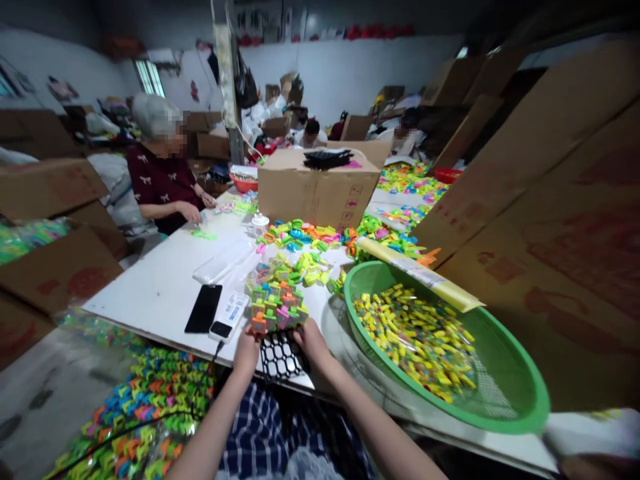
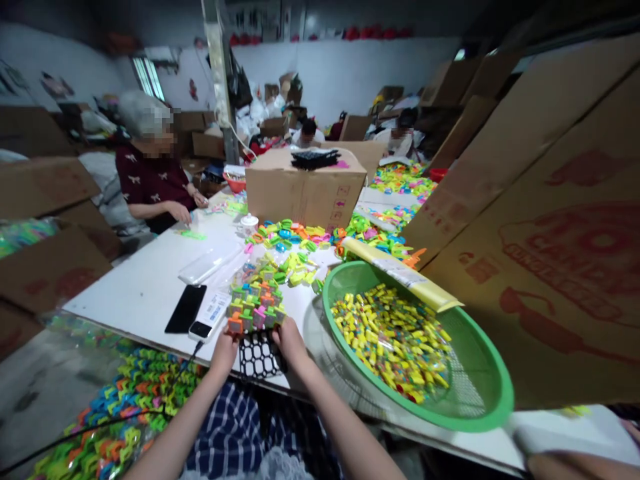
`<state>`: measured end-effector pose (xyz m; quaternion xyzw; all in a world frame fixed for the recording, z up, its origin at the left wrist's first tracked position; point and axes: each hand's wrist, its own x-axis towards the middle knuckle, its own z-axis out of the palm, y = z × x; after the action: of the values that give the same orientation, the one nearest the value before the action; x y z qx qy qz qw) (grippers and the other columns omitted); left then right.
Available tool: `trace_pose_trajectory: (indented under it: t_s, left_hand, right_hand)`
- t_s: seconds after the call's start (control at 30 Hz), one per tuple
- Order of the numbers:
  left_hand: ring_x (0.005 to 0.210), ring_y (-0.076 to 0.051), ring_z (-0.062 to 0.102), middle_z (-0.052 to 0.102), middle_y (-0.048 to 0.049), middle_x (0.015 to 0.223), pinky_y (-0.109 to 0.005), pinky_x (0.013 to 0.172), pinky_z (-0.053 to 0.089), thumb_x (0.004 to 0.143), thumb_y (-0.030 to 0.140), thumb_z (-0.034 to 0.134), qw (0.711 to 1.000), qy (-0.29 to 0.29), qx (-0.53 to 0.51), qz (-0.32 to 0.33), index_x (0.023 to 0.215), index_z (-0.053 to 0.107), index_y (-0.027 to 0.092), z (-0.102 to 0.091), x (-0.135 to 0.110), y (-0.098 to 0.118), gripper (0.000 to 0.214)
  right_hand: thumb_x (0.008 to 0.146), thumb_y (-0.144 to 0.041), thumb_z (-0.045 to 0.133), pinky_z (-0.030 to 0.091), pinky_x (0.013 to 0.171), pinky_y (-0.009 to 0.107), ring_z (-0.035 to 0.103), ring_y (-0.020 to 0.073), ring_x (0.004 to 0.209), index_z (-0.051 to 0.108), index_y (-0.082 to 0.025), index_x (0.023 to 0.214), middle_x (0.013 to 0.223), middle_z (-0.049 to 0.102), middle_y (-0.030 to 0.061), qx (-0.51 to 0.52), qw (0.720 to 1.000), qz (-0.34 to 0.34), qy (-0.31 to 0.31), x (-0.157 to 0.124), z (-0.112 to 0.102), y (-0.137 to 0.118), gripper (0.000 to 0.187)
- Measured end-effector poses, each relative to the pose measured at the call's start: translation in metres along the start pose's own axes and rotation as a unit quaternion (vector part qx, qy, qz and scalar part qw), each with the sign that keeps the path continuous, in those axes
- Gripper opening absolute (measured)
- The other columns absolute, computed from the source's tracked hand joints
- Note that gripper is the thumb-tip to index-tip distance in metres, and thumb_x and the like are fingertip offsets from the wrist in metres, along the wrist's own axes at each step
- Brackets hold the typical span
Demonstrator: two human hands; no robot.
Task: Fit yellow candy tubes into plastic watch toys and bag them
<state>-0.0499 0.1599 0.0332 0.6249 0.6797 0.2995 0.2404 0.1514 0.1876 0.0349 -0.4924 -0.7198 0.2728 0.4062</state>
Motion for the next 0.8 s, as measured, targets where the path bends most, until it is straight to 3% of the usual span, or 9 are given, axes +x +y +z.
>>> trace_pose_trajectory:
  t_s: [0.1,0.27,0.53,0.8]
  left_hand:
    - [0.103,-0.024,0.06,0.065,-0.0157,0.104,-0.033,0.094,0.043,0.082,0.007,0.047,1.0,0.008,0.026,0.0,0.109,0.062,0.008,0.003,0.0,0.001,0.031]
    - [0.114,-0.021,0.054,0.06,-0.0139,0.119,-0.029,0.1,0.037,0.083,0.006,0.041,0.999,0.005,0.044,-0.005,0.12,0.058,0.011,0.008,-0.002,0.0,0.042]
    - [0.117,-0.018,0.052,0.059,-0.0118,0.124,-0.023,0.101,0.034,0.083,0.011,0.043,0.998,0.014,0.056,-0.037,0.12,0.06,0.012,0.013,0.0,0.003,0.04]
    - [0.108,-0.019,0.056,0.062,-0.0133,0.117,-0.024,0.095,0.037,0.087,0.016,0.044,0.998,0.008,0.065,-0.025,0.116,0.061,0.01,0.008,-0.001,0.005,0.034]
  right_hand:
    - [0.064,-0.014,0.052,0.044,0.09,0.043,0.057,0.0273,0.099,0.064,-0.014,0.101,0.105,0.065,0.0132,-0.008,1.0,0.003,0.024,-0.002,0.003,0.003,0.039]
    - [0.064,-0.016,0.051,0.045,0.09,0.043,0.059,0.0279,0.096,0.066,-0.015,0.093,0.099,0.067,0.012,0.005,0.997,0.029,0.07,-0.004,0.016,0.011,0.033]
    - [0.064,-0.021,0.05,0.046,0.088,0.042,0.061,0.0289,0.091,0.066,-0.013,0.091,0.096,0.068,0.0147,0.028,0.998,0.019,0.054,0.005,0.018,0.025,0.033]
    - [0.06,-0.015,0.046,0.049,0.082,0.036,0.062,0.0257,0.086,0.064,-0.014,0.089,0.091,0.068,0.0113,0.037,0.997,0.009,0.061,0.017,0.023,0.014,0.034]
